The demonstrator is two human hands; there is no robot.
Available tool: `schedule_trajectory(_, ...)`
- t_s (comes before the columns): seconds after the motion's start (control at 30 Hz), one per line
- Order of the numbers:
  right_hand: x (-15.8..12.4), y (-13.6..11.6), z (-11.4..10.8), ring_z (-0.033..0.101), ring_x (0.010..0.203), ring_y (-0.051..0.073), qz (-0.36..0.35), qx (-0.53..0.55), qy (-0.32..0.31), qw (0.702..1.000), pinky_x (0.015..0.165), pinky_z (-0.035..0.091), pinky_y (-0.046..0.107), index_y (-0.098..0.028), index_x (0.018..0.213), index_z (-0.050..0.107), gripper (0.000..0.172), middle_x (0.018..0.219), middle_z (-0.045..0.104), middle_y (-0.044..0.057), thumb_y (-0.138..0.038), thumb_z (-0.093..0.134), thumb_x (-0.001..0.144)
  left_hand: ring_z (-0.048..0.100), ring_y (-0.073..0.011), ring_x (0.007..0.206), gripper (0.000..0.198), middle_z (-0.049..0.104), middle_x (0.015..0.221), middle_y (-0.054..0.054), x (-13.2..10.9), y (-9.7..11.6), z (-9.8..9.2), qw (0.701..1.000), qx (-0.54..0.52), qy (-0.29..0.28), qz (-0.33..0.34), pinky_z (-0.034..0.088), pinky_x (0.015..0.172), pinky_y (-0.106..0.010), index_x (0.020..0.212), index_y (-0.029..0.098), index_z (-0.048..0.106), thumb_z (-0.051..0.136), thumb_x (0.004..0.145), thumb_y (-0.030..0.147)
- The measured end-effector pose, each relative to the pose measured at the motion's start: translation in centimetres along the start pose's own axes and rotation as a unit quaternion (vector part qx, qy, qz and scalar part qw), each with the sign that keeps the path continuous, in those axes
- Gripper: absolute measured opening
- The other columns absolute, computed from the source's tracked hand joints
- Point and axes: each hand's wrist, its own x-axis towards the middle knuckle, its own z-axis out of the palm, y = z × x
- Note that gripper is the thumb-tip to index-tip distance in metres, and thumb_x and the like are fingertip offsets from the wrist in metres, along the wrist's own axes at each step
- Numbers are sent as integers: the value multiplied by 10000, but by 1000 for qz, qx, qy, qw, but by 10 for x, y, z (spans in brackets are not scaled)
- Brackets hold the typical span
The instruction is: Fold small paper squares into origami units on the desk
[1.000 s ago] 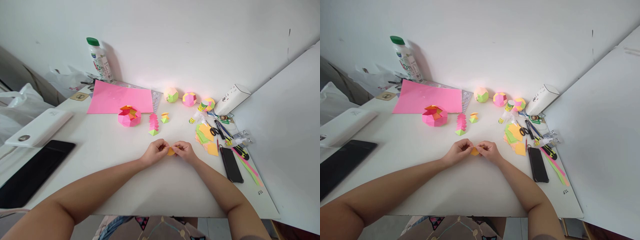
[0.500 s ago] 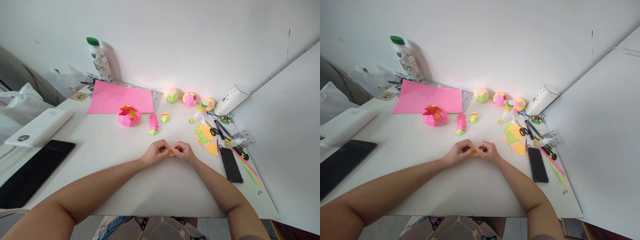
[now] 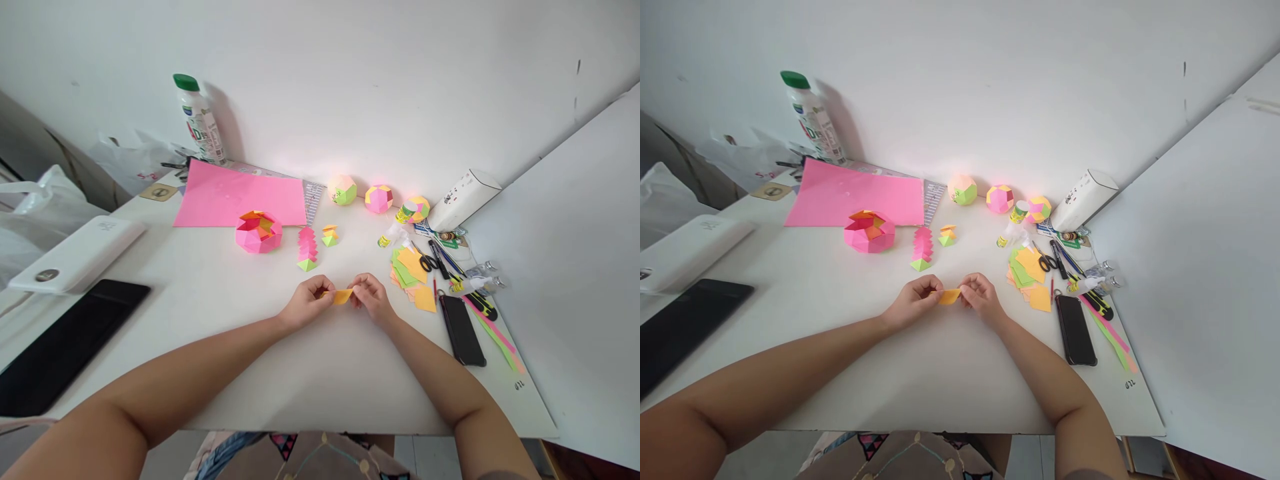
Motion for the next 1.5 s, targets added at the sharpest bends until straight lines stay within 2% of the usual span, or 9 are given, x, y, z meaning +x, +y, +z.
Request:
schedule_trajectory(0.13,-2,-3,3,488,547,108,-13,-92,-59,994,514,400,244,-178,794,634,201,618,548,-5,-375,609,770,444,-82,586,134,499,685,10,-1,1,1,1000,17,-21,4,384,515,-201,710,161,505,549,740,283)
schedule_trajectory(0.23,-2,-3,4,470,542,109,-26,-107,-66,992,506,378,249,-170,749,667,205,611,563,6,-362,600,781,446,-83,588,141,512,698,8,-1,1,2,999,32,-31,11,378,511,-201,722,165,516,548,748,299)
schedule_trajectory(0.37,-2,-3,4,446,506,103,-18,-100,-48,994,471,359,242,-180,732,687,183,569,550,-4,-348,620,761,433,-78,572,149,501,690,14,-1,1,2,999,29,-29,8,367,514,-204,709,166,507,545,749,304)
schedule_trajectory(0.53,0,1,0,492,499,115,27,-32,43,998,484,416,254,-187,643,660,167,564,562,-5,-343,653,701,435,-86,587,179,469,671,14,-2,5,0,1000,6,-5,4,378,530,-213,694,168,475,539,749,326)
schedule_trajectory(0.63,2,4,-2,481,469,110,39,13,68,997,466,412,255,-187,591,631,155,547,552,-11,-314,650,676,458,-95,602,188,488,676,8,-2,5,0,1000,-12,5,-5,397,536,-218,706,170,477,530,762,341)
schedule_trajectory(0.83,1,1,-2,491,500,114,24,-25,27,999,487,411,255,-191,634,654,137,564,558,-10,-310,648,701,518,-115,676,191,539,766,-12,-3,3,1,999,-32,-13,-6,438,593,-238,832,172,505,542,775,351)
schedule_trajectory(0.97,-1,-4,1,492,529,117,13,-68,-33,997,504,404,253,-185,657,673,147,562,555,-5,-315,647,721,481,-96,631,167,517,741,0,-2,1,2,999,12,-31,-4,407,577,-228,761,169,507,537,775,333)
schedule_trajectory(1.33,5,6,-6,434,476,97,43,65,76,994,450,365,239,-184,571,577,139,538,489,-28,-273,626,666,442,-85,582,152,480,680,24,-3,6,2,1000,9,-23,-17,374,535,-212,712,172,474,546,745,302)
schedule_trajectory(1.5,3,5,-4,474,510,103,24,-12,13,1000,490,390,241,-175,693,617,155,589,530,-17,-325,629,730,443,-84,587,215,484,685,25,-3,5,1,999,-13,-28,-8,380,537,-209,774,172,479,526,786,382)
